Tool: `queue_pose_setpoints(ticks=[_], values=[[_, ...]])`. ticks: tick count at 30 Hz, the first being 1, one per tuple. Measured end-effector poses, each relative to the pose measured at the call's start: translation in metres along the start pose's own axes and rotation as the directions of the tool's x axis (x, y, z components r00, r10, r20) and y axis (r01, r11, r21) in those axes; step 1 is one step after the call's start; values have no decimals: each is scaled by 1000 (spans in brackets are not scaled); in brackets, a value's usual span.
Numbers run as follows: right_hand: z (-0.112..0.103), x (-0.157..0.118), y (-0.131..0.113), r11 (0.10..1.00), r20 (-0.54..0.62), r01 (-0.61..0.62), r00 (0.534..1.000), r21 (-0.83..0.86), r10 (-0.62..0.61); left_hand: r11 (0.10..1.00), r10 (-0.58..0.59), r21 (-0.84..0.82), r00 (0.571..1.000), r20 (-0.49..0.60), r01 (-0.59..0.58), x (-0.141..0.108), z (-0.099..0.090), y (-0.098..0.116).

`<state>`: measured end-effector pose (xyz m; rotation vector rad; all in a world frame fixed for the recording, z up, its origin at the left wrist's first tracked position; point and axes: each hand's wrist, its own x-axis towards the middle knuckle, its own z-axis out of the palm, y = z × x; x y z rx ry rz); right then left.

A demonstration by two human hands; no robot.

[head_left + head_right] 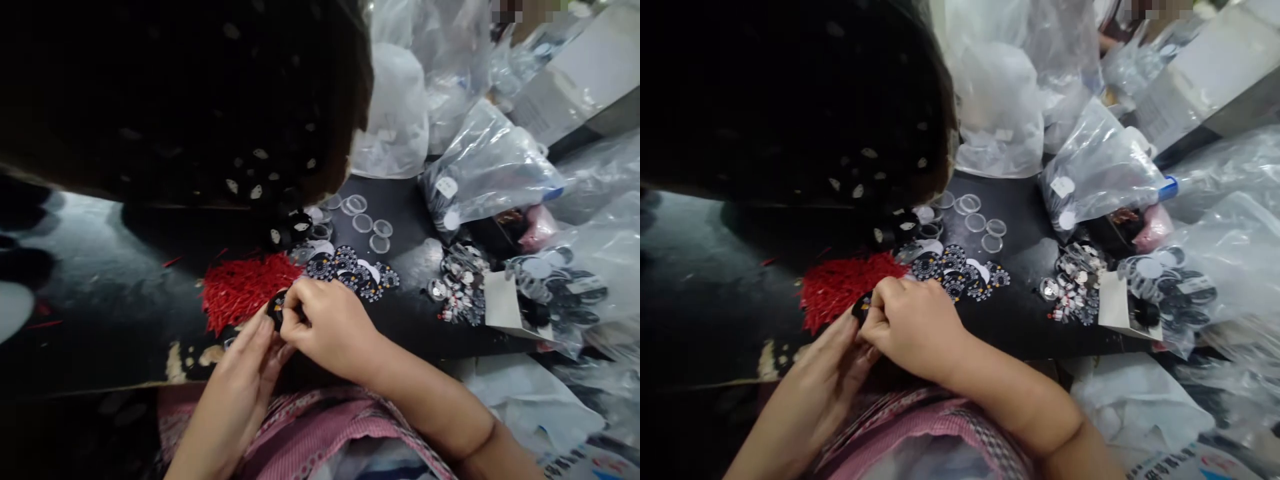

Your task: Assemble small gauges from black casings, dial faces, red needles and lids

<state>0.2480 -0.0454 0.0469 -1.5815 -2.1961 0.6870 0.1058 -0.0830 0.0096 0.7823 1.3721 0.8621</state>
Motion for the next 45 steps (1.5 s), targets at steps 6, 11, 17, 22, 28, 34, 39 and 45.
queue_pose_setpoints(ticks=[6, 11, 17, 22, 28, 34, 39, 45], values=[[-21, -1, 60, 964, 26, -188, 982, 189, 186, 993, 87, 73, 996, 37, -89, 10, -5, -21], [-43, 6, 129, 863, -281, -473, 865, -180, 415, 976, -28, -213, 998, 55, 39, 11, 2, -24], [-26, -6, 88, 973, -92, -228, 968, 47, 231, 793, -69, -600, 994, 87, 107, 20, 21, -7], [-1, -13, 42, 941, -124, -44, 988, 335, 90, 692, -132, -679, 968, 214, 245, 24, 23, -1], [2, -12, 30, 898, -150, 22, 987, 439, 50, 804, -72, -582, 992, 108, 122, 16, 21, -5], [-6, -12, 21, 944, -102, 18, 995, 330, 17, 965, 161, -225, 982, 95, -136, 11, 18, -7], [-6, -9, 13, 988, -140, -40, 988, 150, 62, 975, 221, -61, 965, 140, -214, 4, 19, -6], [4, -8, 17, 989, -198, -15, 979, 147, 44, 980, 189, -95, 960, 208, -173, 3, 17, -7]])
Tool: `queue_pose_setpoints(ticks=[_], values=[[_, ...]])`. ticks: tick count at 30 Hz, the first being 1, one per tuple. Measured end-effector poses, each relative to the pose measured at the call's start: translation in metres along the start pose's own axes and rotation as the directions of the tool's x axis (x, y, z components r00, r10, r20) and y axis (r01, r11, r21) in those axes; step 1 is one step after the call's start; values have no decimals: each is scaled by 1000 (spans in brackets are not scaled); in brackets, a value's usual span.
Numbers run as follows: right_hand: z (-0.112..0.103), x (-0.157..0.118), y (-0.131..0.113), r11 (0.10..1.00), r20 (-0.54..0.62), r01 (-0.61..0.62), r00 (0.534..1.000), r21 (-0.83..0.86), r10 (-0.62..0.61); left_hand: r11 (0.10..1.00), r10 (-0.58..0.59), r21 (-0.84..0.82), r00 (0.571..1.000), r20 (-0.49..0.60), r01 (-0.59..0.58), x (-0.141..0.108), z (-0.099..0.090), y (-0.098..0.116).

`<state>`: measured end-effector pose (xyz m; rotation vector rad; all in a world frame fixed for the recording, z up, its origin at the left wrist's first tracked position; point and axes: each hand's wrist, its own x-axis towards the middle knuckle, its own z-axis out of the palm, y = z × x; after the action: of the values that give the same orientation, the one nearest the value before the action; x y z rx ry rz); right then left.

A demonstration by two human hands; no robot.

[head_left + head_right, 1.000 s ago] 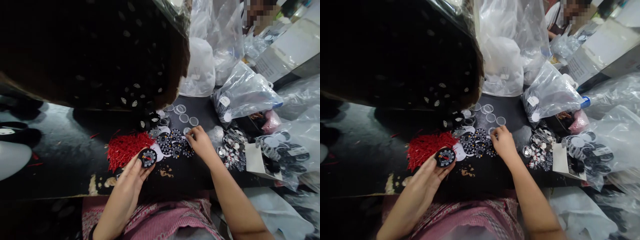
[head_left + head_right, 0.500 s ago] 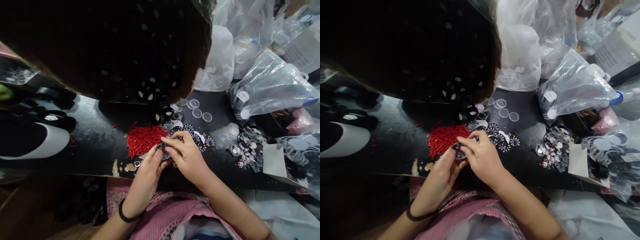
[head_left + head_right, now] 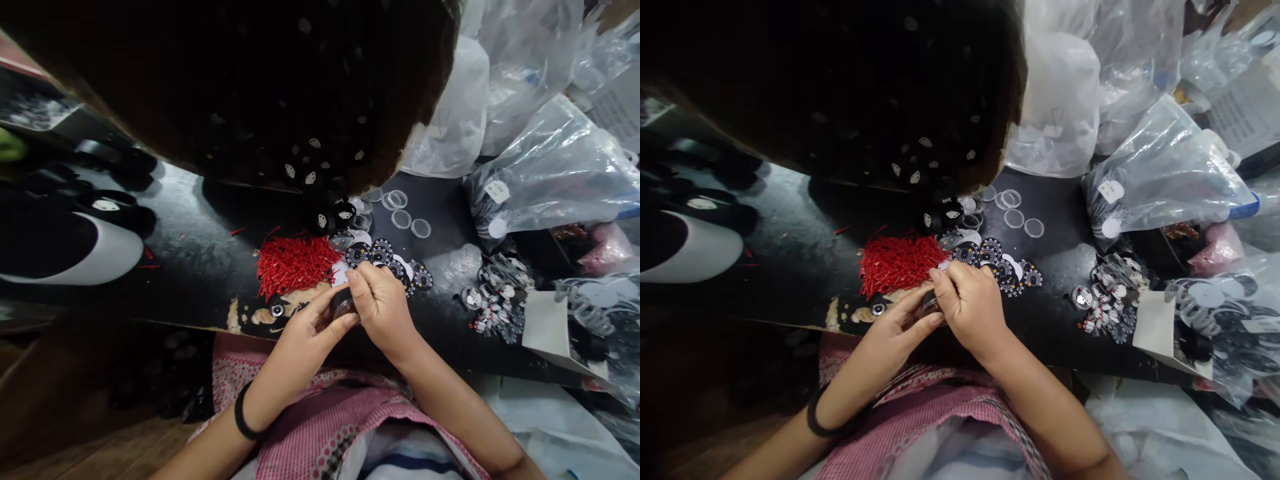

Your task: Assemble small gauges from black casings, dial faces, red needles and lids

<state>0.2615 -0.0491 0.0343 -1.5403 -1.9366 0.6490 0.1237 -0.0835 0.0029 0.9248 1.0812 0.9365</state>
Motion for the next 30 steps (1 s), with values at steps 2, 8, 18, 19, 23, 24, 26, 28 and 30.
queue_pose_setpoints(ticks=[2, 8, 18, 19, 23, 24, 26, 28, 30], values=[[0, -1, 1, 1000, 11, -26, 1000, 7, 26, 1000, -14, -2, 1000, -1, 14, -1, -2, -1], [-2, -5, -6, 995, 4, 25, 1000, -96, -24, 988, 35, 148, 999, 0, -35, -9, -2, 0], [20, 4, -7, 984, 125, 141, 980, 106, -154, 954, 102, 291, 991, -87, -72, -28, -30, 4], [20, 3, -7, 974, 216, 136, 961, 181, -174, 956, 57, 291, 992, -108, -23, -39, -45, -2], [20, 3, 4, 935, 373, -55, 924, 351, -86, 908, -116, 301, 865, -489, 292, -99, -119, -36], [20, 4, 7, 936, 375, -90, 926, 339, -47, 887, -105, 305, 795, -598, 347, -113, -134, -43], [22, 5, 6, 941, 393, -108, 919, 321, -29, 862, -45, 324, 694, -719, 391, -126, -156, -46], [22, 4, 0, 938, 426, -69, 900, 339, -88, 861, 49, 380, 687, -725, 339, -116, -164, -33], [22, 1, -6, 934, 430, -2, 888, 357, -163, 852, 167, 477, 752, -638, 216, -84, -162, -7]])
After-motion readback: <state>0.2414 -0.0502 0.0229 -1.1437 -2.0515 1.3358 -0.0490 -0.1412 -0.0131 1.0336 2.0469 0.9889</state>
